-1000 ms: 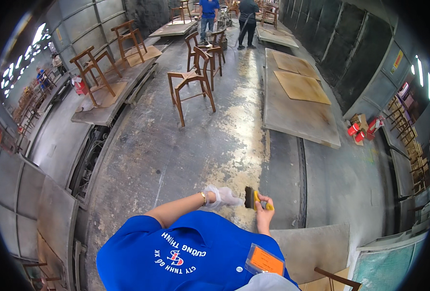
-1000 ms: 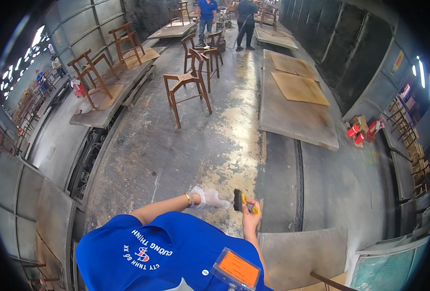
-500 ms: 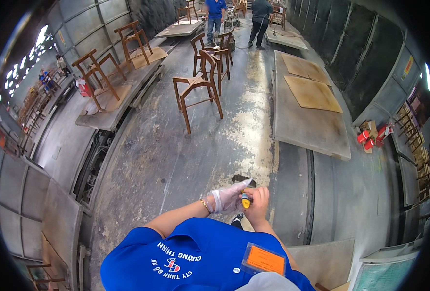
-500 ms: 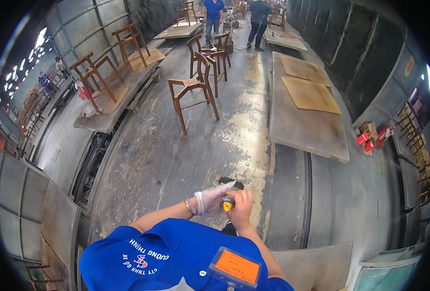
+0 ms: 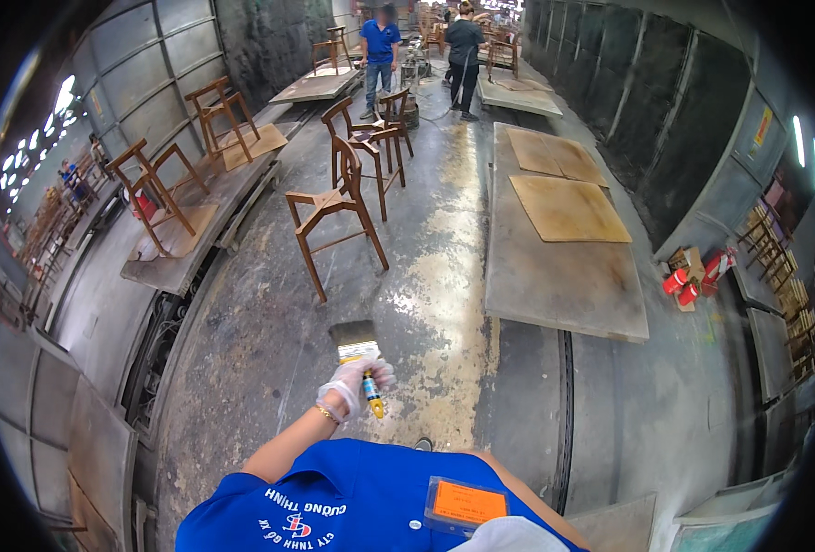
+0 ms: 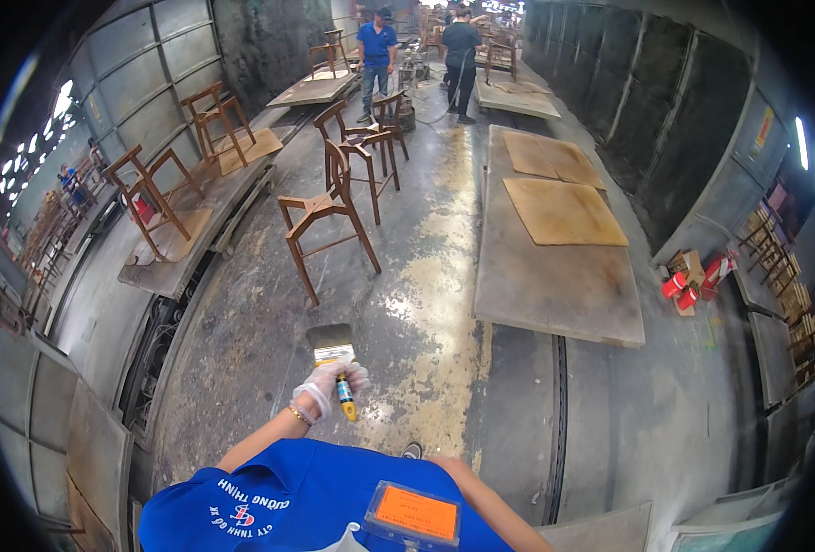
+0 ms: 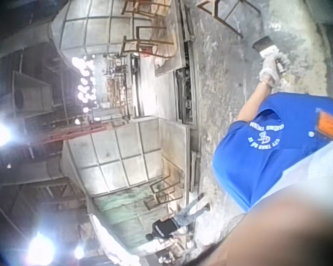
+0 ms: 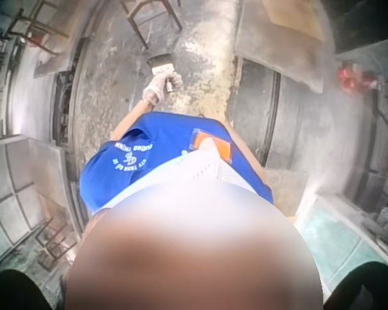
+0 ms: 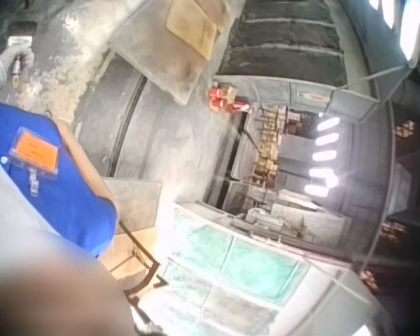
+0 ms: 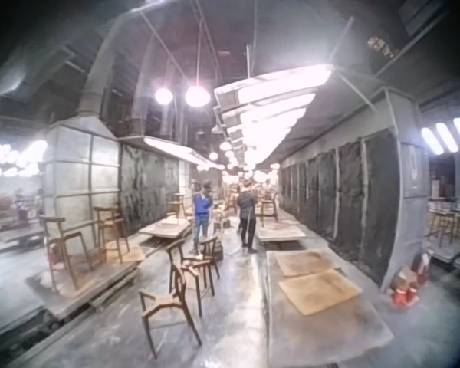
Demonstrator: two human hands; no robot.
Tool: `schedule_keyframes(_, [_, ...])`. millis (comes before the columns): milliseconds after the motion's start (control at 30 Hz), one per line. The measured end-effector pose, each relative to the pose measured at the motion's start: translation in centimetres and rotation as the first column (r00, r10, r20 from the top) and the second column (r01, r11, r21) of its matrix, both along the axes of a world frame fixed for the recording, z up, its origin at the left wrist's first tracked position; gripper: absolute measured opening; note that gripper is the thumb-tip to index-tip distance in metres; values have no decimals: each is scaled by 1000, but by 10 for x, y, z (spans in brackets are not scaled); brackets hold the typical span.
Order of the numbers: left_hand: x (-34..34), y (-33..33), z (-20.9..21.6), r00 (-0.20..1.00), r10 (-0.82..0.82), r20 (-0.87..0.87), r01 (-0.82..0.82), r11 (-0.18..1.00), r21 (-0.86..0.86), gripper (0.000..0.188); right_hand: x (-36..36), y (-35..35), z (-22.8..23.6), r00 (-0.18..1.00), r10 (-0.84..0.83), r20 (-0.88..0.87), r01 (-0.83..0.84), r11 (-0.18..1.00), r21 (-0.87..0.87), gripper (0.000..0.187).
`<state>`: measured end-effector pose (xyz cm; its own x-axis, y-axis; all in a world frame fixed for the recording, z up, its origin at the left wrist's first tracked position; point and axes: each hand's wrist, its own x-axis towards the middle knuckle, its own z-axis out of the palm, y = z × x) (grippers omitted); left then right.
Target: The person applies a finish to wooden chairs using a paintbrush. They hold the chair with one hand and brush the legs, seat, and backrest with the other, rotating the chair to cover all surfaces. The person then places the finished chair on a cardboard sheet on the floor.
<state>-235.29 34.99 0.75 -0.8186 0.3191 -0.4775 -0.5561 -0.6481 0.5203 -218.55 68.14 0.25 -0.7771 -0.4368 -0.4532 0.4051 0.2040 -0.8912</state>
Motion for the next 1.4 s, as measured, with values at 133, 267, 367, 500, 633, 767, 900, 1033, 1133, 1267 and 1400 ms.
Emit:
schedule_keyframes(133, [-10, -29, -30, 971, 237, 43, -232, 968, -95, 25, -32, 32, -19, 988, 64, 138, -69, 997, 31, 24])
schedule_keyframes(267, [-1, -45, -54, 885, 459, 83, -409, 850, -333, 18, -89, 31, -27, 989, 72, 128, -94, 980, 175, 24])
schedule_keyframes(367, [0, -57, -69, 820, 542, 186, -458, 815, -354, 11, -127, 22, -30, 991, 100, 89, -119, 965, 234, 24])
schedule_keyframes(500, [0, -67, -91, 832, 523, 185, -490, 849, -198, 10, -159, 10, -31, 987, 151, 55, -160, 952, 262, 24])
schedule_keyframes(633, [-5, -74, -106, 838, 518, 173, -494, 854, -164, 12, -178, -3, -31, 980, 193, 56, -201, 942, 268, 24])
schedule_keyframes(767, [-21, -80, -98, 805, 552, 216, -491, 825, -280, 19, -193, -18, -32, 973, 223, 65, -233, 931, 282, 25])
schedule_keyframes(900, [-37, -84, -74, 783, 591, 197, -497, 783, -374, 23, -204, -32, -33, 966, 246, 77, -258, 919, 299, 25])
schedule_keyframes(1033, [-44, -91, -60, 805, 565, 181, -529, 822, -213, 23, -216, -44, -34, 962, 258, 85, -272, 909, 316, 25])
schedule_keyframes(1133, [-46, -101, -61, 787, 588, 188, -556, 807, -198, 20, -226, -49, -33, 959, 270, 84, -282, 902, 327, 25])
schedule_keyframes(1267, [-42, -114, -63, 781, 595, 192, -549, 799, -245, 17, -235, -49, -30, 958, 270, 95, -286, 894, 346, 25])
schedule_keyframes(1400, [-32, -125, -60, 737, 651, 182, -598, 753, -273, 19, -240, -40, -28, 962, 251, 105, -272, 888, 370, 26])
